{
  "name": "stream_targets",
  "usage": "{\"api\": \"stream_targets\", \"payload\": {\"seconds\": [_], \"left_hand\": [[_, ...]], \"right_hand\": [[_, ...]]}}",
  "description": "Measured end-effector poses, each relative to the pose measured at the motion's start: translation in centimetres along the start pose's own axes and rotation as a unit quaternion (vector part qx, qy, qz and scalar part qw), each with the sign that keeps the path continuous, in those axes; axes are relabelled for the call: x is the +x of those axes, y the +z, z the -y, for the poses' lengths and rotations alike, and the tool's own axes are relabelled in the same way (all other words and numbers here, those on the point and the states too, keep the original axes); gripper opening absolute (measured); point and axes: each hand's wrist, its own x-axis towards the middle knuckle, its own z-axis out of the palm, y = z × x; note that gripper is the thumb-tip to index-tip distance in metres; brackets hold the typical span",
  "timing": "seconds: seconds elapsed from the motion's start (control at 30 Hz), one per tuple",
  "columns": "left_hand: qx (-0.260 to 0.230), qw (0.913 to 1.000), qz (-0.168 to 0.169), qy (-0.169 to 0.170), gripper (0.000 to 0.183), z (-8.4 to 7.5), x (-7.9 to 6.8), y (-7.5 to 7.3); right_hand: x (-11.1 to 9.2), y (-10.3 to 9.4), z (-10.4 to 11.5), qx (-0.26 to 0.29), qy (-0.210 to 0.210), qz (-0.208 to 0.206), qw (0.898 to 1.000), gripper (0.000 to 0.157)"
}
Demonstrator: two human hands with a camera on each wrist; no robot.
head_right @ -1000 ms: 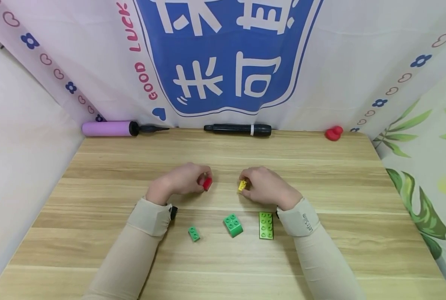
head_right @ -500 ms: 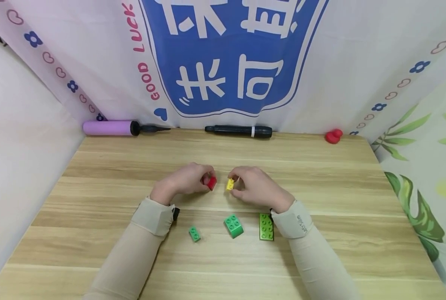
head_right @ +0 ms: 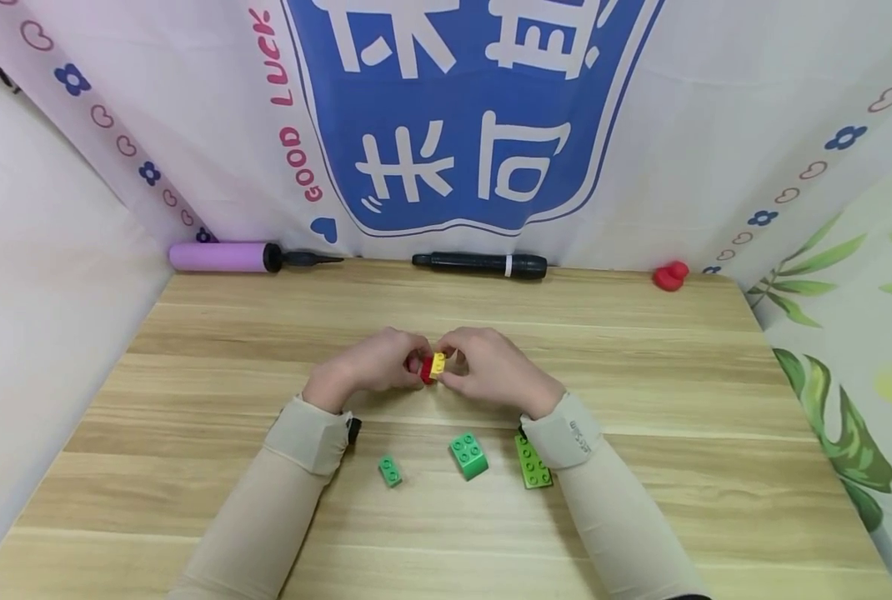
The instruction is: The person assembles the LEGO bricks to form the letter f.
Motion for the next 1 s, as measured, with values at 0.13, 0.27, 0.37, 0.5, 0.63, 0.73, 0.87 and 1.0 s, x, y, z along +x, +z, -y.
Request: {"api": "stream_targets", "payload": {"seconds": [0.13,0.27,0.37,0.5,0.63,0.73,0.87,1.0], "left_hand": [[-0.002,1.0000,0.000,-0.005,0.029,0.0,-0.1,0.1],[-0.005,0.9999,-0.004,-0.008,0.024,-0.1,-0.2,0.2],[-0.005,0.9999,-0.006,-0.010,0.019,-0.2,-0.1,0.4],[0.010,0.9999,-0.010,0.000,0.017,-0.1,0.2,0.5],[0.019,0.9997,-0.013,0.007,0.017,-0.1,0.3,0.5],[0.020,0.9997,-0.014,0.009,0.016,0.0,0.3,0.5],[0.022,0.9996,-0.015,0.012,0.013,0.0,0.3,0.4],[0.026,0.9994,-0.016,0.015,0.014,0.0,0.3,0.3]], "right_hand": [[0.4,0.5,0.0,0.002,-0.005,-0.006,1.000,0.037],[0.5,1.1,-0.1,0.005,-0.013,-0.008,1.000,0.036],[0.5,1.5,-0.2,-0.003,-0.019,-0.011,1.000,0.036],[0.4,1.7,-0.3,-0.021,-0.023,-0.016,0.999,0.036],[0.4,1.7,-0.2,-0.031,-0.024,-0.015,0.999,0.034],[0.5,1.7,-0.1,-0.035,-0.027,-0.016,0.999,0.032],[0.6,1.8,-0.1,-0.041,-0.033,-0.020,0.998,0.032],[0.6,1.8,-0.1,-0.048,-0.039,-0.024,0.998,0.031]]}}
